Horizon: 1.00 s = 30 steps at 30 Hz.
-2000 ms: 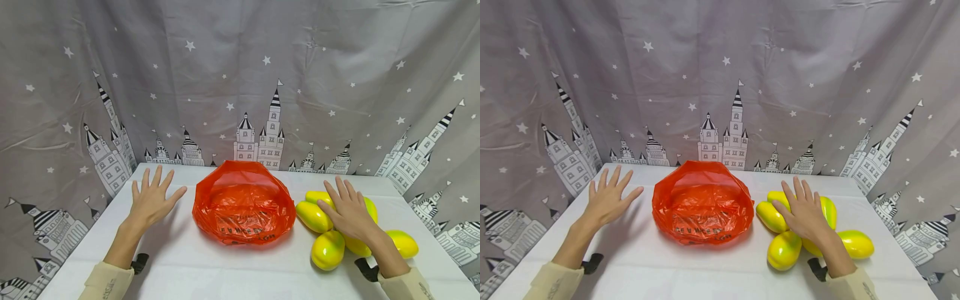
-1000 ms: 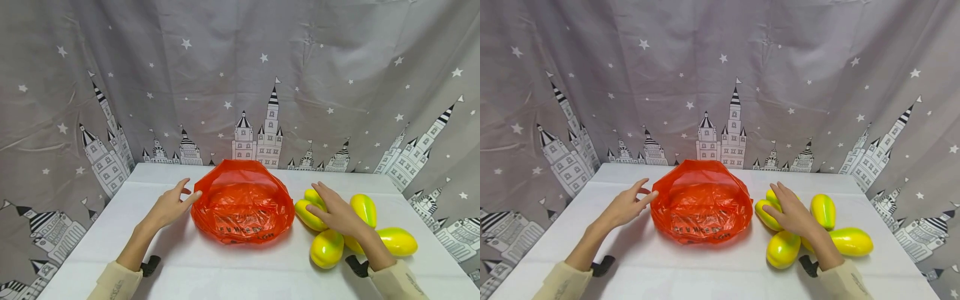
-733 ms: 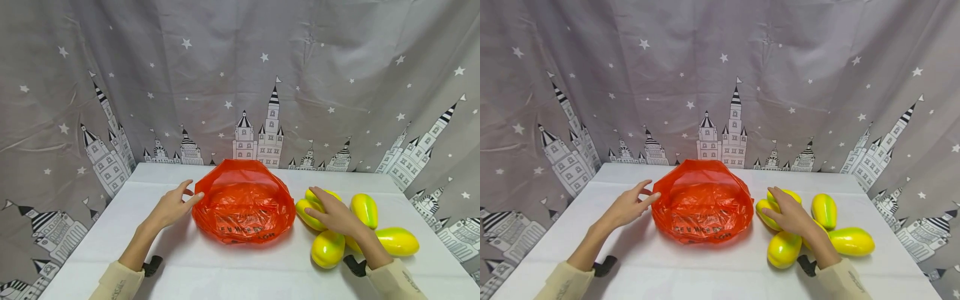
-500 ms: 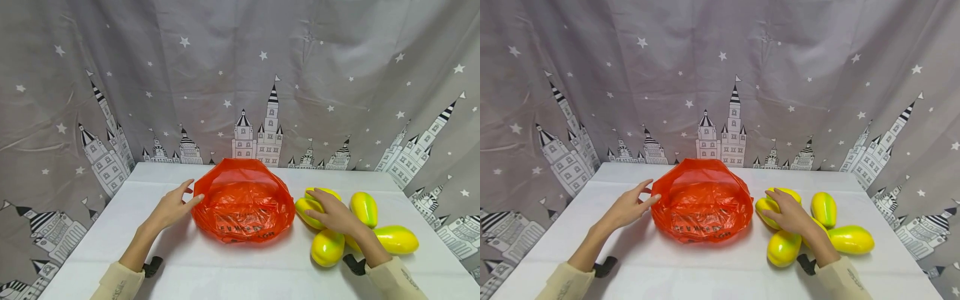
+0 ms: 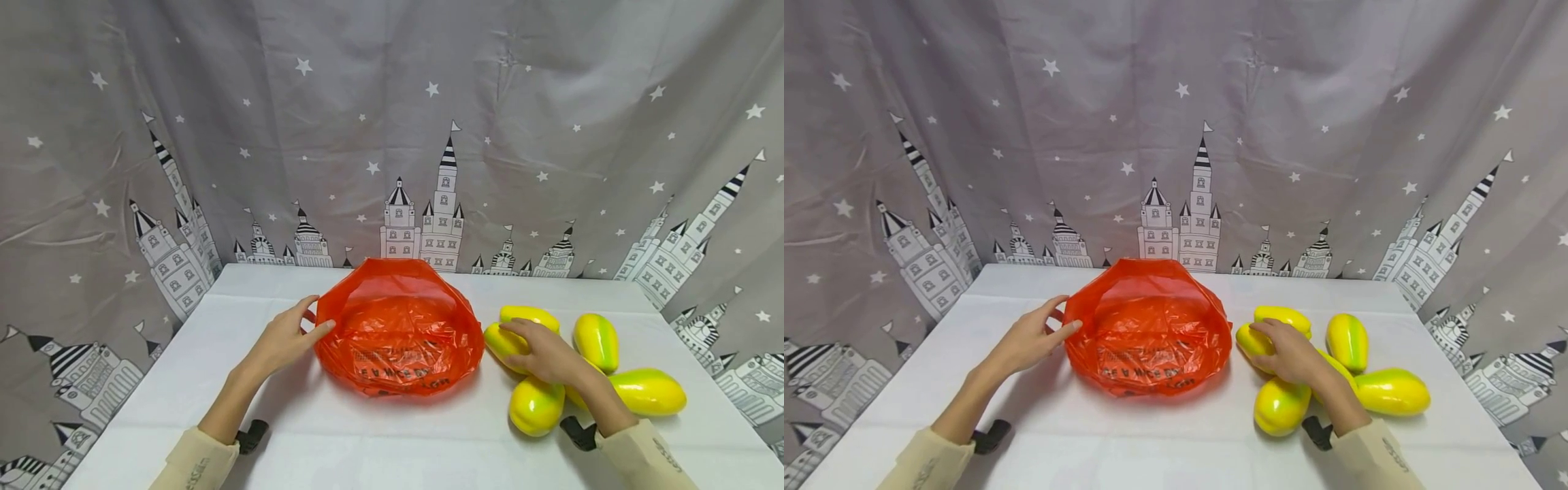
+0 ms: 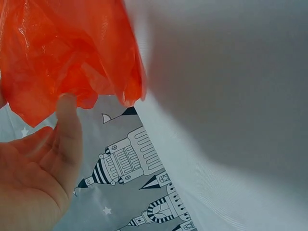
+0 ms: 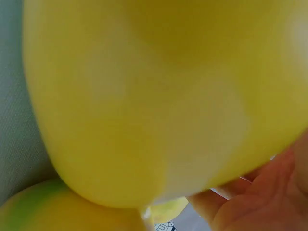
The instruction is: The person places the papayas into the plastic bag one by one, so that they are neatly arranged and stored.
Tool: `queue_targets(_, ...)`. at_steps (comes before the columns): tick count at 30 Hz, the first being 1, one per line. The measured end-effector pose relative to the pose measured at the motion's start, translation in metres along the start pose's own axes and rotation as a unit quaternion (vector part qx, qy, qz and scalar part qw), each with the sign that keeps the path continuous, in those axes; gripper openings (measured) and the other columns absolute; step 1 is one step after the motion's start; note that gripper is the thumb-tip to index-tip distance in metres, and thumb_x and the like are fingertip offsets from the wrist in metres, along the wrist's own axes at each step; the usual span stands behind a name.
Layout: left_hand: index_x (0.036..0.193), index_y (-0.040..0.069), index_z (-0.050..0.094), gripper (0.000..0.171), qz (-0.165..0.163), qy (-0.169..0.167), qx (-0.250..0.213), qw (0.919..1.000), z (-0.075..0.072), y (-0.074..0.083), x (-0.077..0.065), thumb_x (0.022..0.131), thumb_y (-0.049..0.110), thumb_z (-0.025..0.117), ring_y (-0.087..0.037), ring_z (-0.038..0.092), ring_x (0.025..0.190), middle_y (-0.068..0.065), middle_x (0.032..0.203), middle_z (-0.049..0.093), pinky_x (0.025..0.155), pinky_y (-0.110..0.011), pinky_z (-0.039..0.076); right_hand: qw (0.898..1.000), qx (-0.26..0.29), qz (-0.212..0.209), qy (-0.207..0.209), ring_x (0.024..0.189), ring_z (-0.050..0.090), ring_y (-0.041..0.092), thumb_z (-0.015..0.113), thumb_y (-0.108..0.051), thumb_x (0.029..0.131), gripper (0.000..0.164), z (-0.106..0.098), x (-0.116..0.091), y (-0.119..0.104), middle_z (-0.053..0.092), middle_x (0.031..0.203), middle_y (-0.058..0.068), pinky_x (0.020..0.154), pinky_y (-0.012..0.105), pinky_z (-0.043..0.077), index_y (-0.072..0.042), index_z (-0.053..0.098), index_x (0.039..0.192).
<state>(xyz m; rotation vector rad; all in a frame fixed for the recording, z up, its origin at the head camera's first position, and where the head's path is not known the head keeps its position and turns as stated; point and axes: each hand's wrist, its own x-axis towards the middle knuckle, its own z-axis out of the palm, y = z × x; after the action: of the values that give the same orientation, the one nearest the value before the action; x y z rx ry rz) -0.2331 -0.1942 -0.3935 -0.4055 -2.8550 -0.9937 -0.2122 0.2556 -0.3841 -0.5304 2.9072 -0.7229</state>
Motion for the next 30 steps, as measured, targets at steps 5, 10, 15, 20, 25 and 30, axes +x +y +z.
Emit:
queue_targets(5, 0.138, -0.001, 0.049, 0.059, -0.004, 0.007, -0.003, 1.0000, 0.0003, 0.0007, -0.0013, 0.096, 0.038, 0.063, -0.017, 0.054, 0.068, -0.004, 0.081, 0.061, 0.064, -0.034, 0.044, 1.000, -0.015, -0.017, 0.002, 0.129, 0.044, 0.044, 0.075, -0.016, 0.087, 0.056, 0.0013, -0.0005, 0.0045, 0.051, 0.139, 0.022, 0.106, 0.062, 0.031, 0.000, 0.054, 0.137)
queue_targets(10, 0.137, -0.005, 0.048, 0.053, -0.013, 0.017, -0.037, 0.9991, 0.0016, -0.0014, -0.0018, 0.096, 0.025, 0.063, -0.017, 0.051, 0.058, -0.003, 0.070, 0.056, 0.055, -0.032, 0.044, 1.000, -0.016, -0.019, 0.000, 0.128, 0.044, 0.045, 0.073, -0.014, 0.088, 0.057, 0.0016, -0.0002, 0.0061, 0.050, 0.140, 0.023, 0.106, 0.062, 0.031, 0.001, 0.051, 0.139)
queue_targets(15, 0.139, -0.003, 0.048, 0.045, -0.035, 0.021, -0.089, 0.9952, 0.0025, -0.0025, -0.0037, 0.098, 0.015, 0.057, -0.018, 0.052, 0.047, -0.005, 0.063, 0.054, 0.043, -0.030, 0.043, 1.000, -0.017, -0.009, -0.004, 0.128, 0.044, 0.045, 0.072, -0.012, 0.089, 0.058, 0.0017, -0.0004, 0.0064, 0.048, 0.142, 0.023, 0.106, 0.063, 0.031, 0.000, 0.049, 0.141)
queue_targets(20, 0.137, -0.004, 0.050, 0.042, -0.043, 0.034, -0.106, 0.9928, 0.0037, -0.0018, -0.0039, 0.098, 0.010, 0.052, -0.019, 0.052, 0.045, -0.009, 0.063, 0.058, 0.040, -0.030, 0.043, 1.000, -0.018, -0.012, -0.004, 0.128, 0.044, 0.045, 0.072, -0.010, 0.089, 0.057, 0.0011, -0.0016, 0.0060, 0.049, 0.142, 0.022, 0.106, 0.063, 0.030, -0.001, 0.049, 0.141)
queue_targets(25, 0.135, -0.005, 0.053, 0.040, -0.048, 0.046, -0.108, 0.9919, 0.0047, 0.0002, -0.0039, 0.096, 0.008, 0.051, -0.018, 0.053, 0.044, -0.007, 0.062, 0.060, 0.039, -0.029, 0.042, 1.000, -0.019, -0.023, 0.000, 0.128, 0.044, 0.046, 0.071, -0.009, 0.089, 0.056, 0.0012, -0.0026, 0.0067, 0.049, 0.141, 0.023, 0.105, 0.063, 0.030, 0.000, 0.050, 0.140)
queue_targets(30, 0.134, -0.005, 0.054, 0.040, -0.044, 0.048, -0.103, 0.9925, 0.0071, 0.0021, -0.0033, 0.096, 0.007, 0.050, -0.018, 0.052, 0.043, -0.006, 0.061, 0.059, 0.039, -0.028, 0.040, 1.000, -0.010, -0.011, -0.004, 0.128, 0.044, 0.045, 0.071, -0.009, 0.089, 0.057, 0.0011, -0.0041, 0.0081, 0.048, 0.142, 0.023, 0.105, 0.063, 0.030, -0.001, 0.049, 0.141)
